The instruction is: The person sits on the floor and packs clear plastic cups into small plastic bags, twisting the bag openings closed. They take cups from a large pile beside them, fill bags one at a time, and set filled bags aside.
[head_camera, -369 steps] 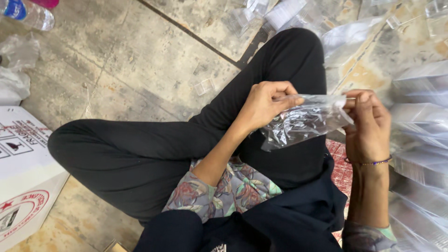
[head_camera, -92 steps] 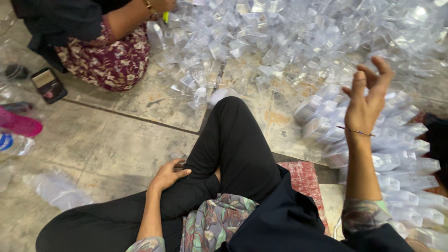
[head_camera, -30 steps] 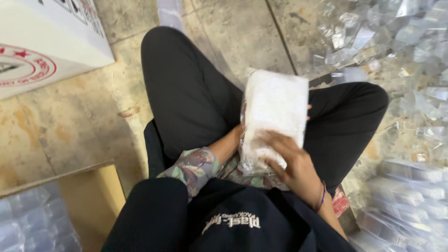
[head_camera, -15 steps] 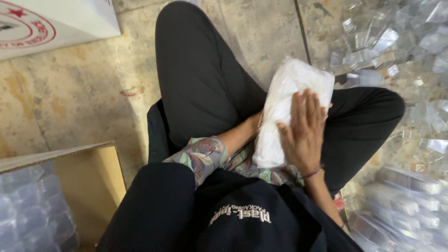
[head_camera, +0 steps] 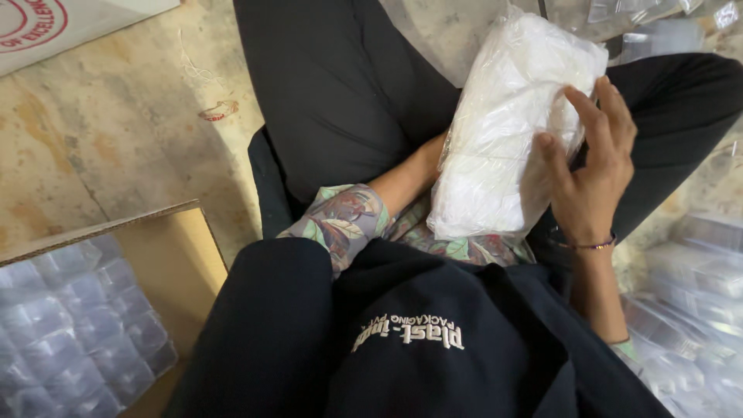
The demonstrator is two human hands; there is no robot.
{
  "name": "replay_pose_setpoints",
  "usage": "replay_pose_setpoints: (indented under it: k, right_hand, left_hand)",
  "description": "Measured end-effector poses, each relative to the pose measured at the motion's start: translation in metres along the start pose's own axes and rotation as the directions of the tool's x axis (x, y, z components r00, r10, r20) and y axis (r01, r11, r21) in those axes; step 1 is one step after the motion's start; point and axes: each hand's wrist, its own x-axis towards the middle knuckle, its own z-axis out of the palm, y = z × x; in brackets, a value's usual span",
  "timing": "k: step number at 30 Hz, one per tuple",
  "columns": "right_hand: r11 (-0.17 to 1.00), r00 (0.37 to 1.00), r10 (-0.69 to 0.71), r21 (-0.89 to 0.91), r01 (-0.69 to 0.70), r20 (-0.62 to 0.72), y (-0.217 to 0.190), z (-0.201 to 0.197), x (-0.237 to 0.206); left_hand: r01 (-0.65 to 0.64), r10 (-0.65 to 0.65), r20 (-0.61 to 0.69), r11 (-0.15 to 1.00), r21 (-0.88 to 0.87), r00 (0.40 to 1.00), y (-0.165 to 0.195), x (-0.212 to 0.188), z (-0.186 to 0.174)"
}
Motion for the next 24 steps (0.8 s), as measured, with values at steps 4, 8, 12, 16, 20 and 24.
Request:
replay_pose_setpoints:
  k: [4, 8, 12, 16, 20, 24]
  right_hand:
    - [0.998, 0.998, -0.044, -0.039, 0.043, -0.036, -0.010, -0.002, -0.013]
    - [0.997, 0.993, -0.066, -0.050, 0.062, -0.102, -0.017, 0.015, -0.011]
    - [0.999, 0.992, -0.005, 0.051, 0.011, -0.129, -0.014, 0.018, -0.008]
    - [0.868, 0.981, 0.170, 0.485, -0.106, -0.089, -0.002, 0.014, -0.016]
    - [0.599, 0.951, 0.304, 0.789, -0.141, -0.061, 0.016, 0.022, -0.027]
    - [0.192, 0.942, 0.335, 0.980, -0.061, -0.007, 0.042, 0.020, -0.043]
  left_hand:
    - [0.022, -0.022, -0.013, 1.000, 0.022, 1.000, -0.004, 0.001, -0.002]
    - [0.035, -0.032, -0.037, 0.997, 0.064, 0.999, -0.005, 0.001, -0.006]
    - [0.029, -0.025, -0.046, 0.995, 0.098, 0.999, -0.003, 0.001, -0.006]
    - [0.004, 0.002, -0.048, 0.992, 0.128, 0.999, 0.001, 0.001, -0.005]
    - [-0.060, 0.074, -0.048, 0.967, 0.246, 0.996, 0.000, -0.002, 0.001]
    - [-0.425, 0.324, 0.278, 0.621, 0.658, 0.904, -0.015, 0.003, 0.028]
